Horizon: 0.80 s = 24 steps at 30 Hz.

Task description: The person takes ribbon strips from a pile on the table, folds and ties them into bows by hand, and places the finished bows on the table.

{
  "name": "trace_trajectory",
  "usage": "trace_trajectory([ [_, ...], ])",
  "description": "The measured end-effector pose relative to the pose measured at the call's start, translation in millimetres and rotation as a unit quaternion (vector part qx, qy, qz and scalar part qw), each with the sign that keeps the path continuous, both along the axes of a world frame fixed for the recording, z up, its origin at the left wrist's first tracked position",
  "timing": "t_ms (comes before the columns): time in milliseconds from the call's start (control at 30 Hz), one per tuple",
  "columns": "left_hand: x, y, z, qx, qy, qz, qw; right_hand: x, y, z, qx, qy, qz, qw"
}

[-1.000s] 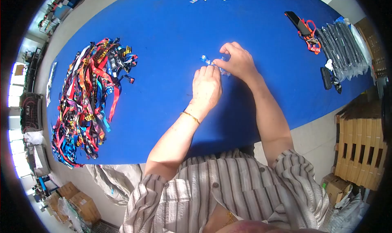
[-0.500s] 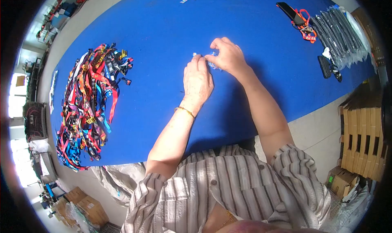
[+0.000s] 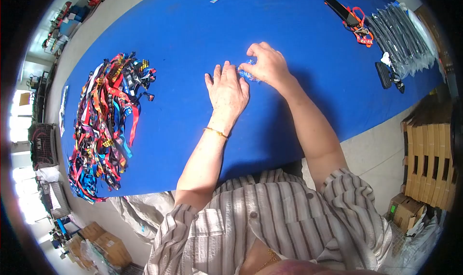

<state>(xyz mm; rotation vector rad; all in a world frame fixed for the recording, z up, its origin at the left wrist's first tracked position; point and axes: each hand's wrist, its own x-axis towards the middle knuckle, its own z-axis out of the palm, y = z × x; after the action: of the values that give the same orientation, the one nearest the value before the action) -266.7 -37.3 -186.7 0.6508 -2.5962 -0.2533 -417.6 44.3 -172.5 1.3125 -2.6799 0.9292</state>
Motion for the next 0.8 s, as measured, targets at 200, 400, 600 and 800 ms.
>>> trace_trajectory([
  [200, 3.4, -14.4, -1.0, 0.136, 0.088, -0.005, 0.987, -2.1, 1.2, -0.5, -0.005, -0.004, 0.006, 1.000],
  [400, 3.1, -36.0, -11.7, 0.427, 0.328, 0.008, 0.842, -19.9, 2.7, -6.9, -0.093, -0.116, 0.007, 0.989],
  [600, 6.5, -48.3, -19.8, 0.493, 0.391, 0.012, 0.777, -33.5, 2.5, -11.5, -0.100, -0.188, -0.041, 0.976],
  [800, 7.2, -49.6, -21.0, 0.500, 0.393, 0.011, 0.771, -30.8, 2.9, -8.1, -0.094, -0.184, -0.040, 0.978],
])
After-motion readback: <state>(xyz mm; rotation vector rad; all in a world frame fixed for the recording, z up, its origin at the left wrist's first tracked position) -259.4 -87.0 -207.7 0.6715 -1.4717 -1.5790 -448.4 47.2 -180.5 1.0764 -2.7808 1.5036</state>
